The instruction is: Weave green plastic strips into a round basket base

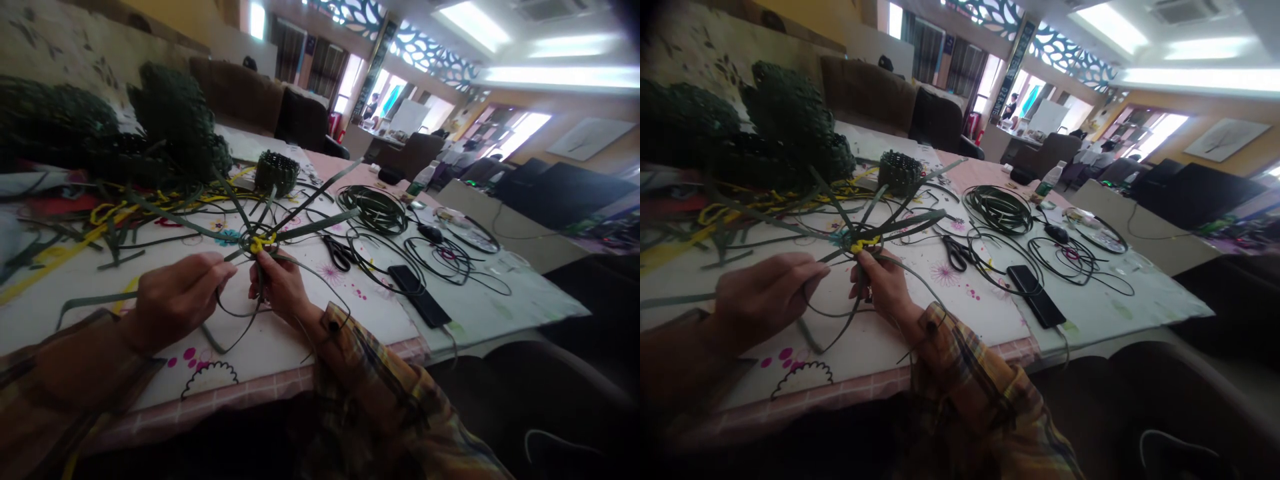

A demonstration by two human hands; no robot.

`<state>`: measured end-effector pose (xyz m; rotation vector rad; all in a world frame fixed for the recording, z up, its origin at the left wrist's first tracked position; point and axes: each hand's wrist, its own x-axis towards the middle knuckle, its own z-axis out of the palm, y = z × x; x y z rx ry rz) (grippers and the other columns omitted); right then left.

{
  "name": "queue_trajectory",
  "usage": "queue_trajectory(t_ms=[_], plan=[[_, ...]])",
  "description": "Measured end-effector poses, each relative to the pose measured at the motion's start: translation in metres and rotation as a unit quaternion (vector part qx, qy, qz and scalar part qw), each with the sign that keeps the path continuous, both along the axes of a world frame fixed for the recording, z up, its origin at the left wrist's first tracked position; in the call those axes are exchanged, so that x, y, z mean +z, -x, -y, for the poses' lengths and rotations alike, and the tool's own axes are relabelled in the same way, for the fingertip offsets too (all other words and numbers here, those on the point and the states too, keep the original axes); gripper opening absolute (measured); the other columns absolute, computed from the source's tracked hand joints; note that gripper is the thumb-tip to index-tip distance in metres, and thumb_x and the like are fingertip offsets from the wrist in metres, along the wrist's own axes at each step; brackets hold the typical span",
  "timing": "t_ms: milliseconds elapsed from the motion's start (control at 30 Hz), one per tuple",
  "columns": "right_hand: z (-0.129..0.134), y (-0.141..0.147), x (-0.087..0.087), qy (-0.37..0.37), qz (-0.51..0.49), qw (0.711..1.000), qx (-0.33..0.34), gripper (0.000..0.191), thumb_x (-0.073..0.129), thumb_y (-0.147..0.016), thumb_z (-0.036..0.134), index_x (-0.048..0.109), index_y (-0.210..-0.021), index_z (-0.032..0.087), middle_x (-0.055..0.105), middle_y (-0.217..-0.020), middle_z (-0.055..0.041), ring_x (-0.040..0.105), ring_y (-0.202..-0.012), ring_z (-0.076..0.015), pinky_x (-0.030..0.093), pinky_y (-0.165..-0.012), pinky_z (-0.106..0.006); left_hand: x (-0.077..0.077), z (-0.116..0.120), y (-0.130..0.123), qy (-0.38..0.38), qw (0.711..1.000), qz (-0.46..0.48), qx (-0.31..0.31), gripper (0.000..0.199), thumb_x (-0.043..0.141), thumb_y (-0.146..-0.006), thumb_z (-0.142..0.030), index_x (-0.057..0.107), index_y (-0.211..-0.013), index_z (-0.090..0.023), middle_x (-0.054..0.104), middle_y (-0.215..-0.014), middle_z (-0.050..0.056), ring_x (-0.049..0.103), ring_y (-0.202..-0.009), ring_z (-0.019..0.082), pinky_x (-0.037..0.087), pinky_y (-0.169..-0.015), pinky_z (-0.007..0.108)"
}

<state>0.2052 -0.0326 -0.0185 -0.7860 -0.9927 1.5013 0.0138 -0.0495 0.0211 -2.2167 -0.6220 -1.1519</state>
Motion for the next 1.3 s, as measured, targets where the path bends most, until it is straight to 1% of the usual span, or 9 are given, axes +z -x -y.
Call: queue_trajectory(t_ms=[200, 400, 600, 800, 900, 1000, 1133, 1200, 1300], plan=[[-0.002, -0.002, 0.003, 0.020, -0.032, 0.999, -0.011, 0.053, 0.086, -0.084, 0.065, 0.055, -0.093, 0.023, 0.061, -0.062, 0.0105, 0.056, -0.039, -0.0090, 0.052, -0.039, -0.023, -0.015, 0.001, -0.005, 0.053, 0.998, -0.006, -0.025, 0.015, 0.066, -0.106, -0.006, 0.067, -0.113, -0.020, 0.085, -0.111, 0.006, 0.083, -0.088, 0.019, 0.058, -0.064, 0.027], [0.000, -0.001, 0.009, 0.033, -0.047, 0.998, -0.033, 0.050, 0.088, -0.082, 0.060, 0.058, -0.091, 0.022, 0.060, -0.061, 0.0102, 0.053, -0.040, -0.0074, 0.055, -0.041, -0.023, -0.035, 0.000, -0.004, 0.114, 0.993, -0.010, -0.024, 0.025, 0.062, -0.107, -0.007, 0.070, -0.123, -0.025, 0.080, -0.139, 0.009, 0.083, -0.111, 0.023, 0.064, -0.098, 0.031], [0.002, -0.001, 0.010, 0.059, -0.037, 0.997, -0.032, 0.050, 0.086, -0.084, 0.062, 0.058, -0.089, 0.022, 0.061, -0.063, 0.0092, 0.052, -0.039, -0.0068, 0.052, -0.039, -0.022, -0.045, -0.003, -0.012, 0.129, 0.990, 0.008, -0.049, 0.022, 0.056, -0.108, -0.008, 0.069, -0.118, -0.023, 0.077, -0.144, 0.011, 0.083, -0.113, 0.023, 0.064, -0.100, 0.030], [-0.001, 0.000, 0.006, 0.070, -0.042, 0.996, -0.026, 0.044, 0.084, -0.084, 0.057, 0.059, -0.085, 0.021, 0.065, -0.062, 0.0073, 0.052, -0.036, -0.0080, 0.044, -0.033, -0.021, -0.038, -0.015, -0.010, 0.180, 0.978, 0.095, -0.045, 0.011, 0.055, -0.112, -0.019, 0.062, -0.105, -0.024, 0.086, -0.119, 0.005, 0.085, -0.101, 0.019, 0.061, -0.073, 0.025], [-0.004, 0.001, 0.006, 0.074, -0.044, 0.996, -0.030, 0.039, 0.080, -0.087, 0.051, 0.058, -0.081, 0.021, 0.064, -0.059, 0.0071, 0.045, -0.034, -0.0060, 0.048, -0.035, -0.022, -0.031, -0.017, -0.006, 0.235, 0.964, 0.121, -0.038, 0.009, 0.061, -0.110, -0.024, 0.066, -0.102, -0.025, 0.087, -0.114, 0.003, 0.085, -0.102, 0.021, 0.063, -0.080, 0.029], [-0.004, 0.003, 0.006, 0.084, -0.049, 0.994, -0.042, 0.039, 0.080, -0.088, 0.051, 0.057, -0.081, 0.021, 0.063, -0.059, 0.0075, 0.042, -0.033, -0.0051, 0.053, -0.038, -0.024, -0.025, -0.020, -0.004, 0.294, 0.941, 0.165, -0.025, 0.012, 0.065, -0.105, -0.034, 0.071, -0.096, -0.029, 0.087, -0.112, 0.003, 0.084, -0.103, 0.027, 0.066, -0.088, 0.041], [-0.001, 0.006, 0.005, 0.086, -0.046, 0.994, -0.041, 0.042, 0.083, -0.086, 0.055, 0.057, -0.083, 0.021, 0.062, -0.058, 0.0072, 0.046, -0.035, -0.0061, 0.048, -0.036, -0.022, -0.019, -0.022, -0.005, 0.362, 0.901, 0.234, -0.051, 0.013, 0.062, -0.105, -0.042, 0.073, -0.099, -0.037, 0.084, -0.123, 0.002, 0.079, -0.120, 0.031, 0.061, -0.106, 0.056], [0.000, 0.007, 0.004, 0.081, -0.036, 0.995, -0.043, 0.043, 0.084, -0.084, 0.055, 0.057, -0.085, 0.022, 0.062, -0.058, 0.0078, 0.048, -0.035, -0.0070, 0.048, -0.036, -0.021, -0.014, -0.023, -0.005, 0.342, 0.909, 0.233, -0.054, 0.013, 0.063, -0.104, -0.042, 0.072, -0.096, -0.037, 0.084, -0.118, 0.004, 0.078, -0.119, 0.031, 0.059, -0.107, 0.059], [0.002, 0.006, 0.005, 0.077, -0.009, 0.996, -0.045, 0.044, 0.085, -0.084, 0.056, 0.056, -0.088, 0.023, 0.062, -0.057, 0.0086, 0.050, -0.037, -0.0081, 0.051, -0.038, -0.022, -0.006, -0.024, -0.002, 0.266, 0.946, 0.184, -0.003, 0.020, 0.062, -0.102, -0.041, 0.070, -0.084, -0.037, 0.085, -0.107, 0.004, 0.078, -0.108, 0.031, 0.056, -0.106, 0.061]])
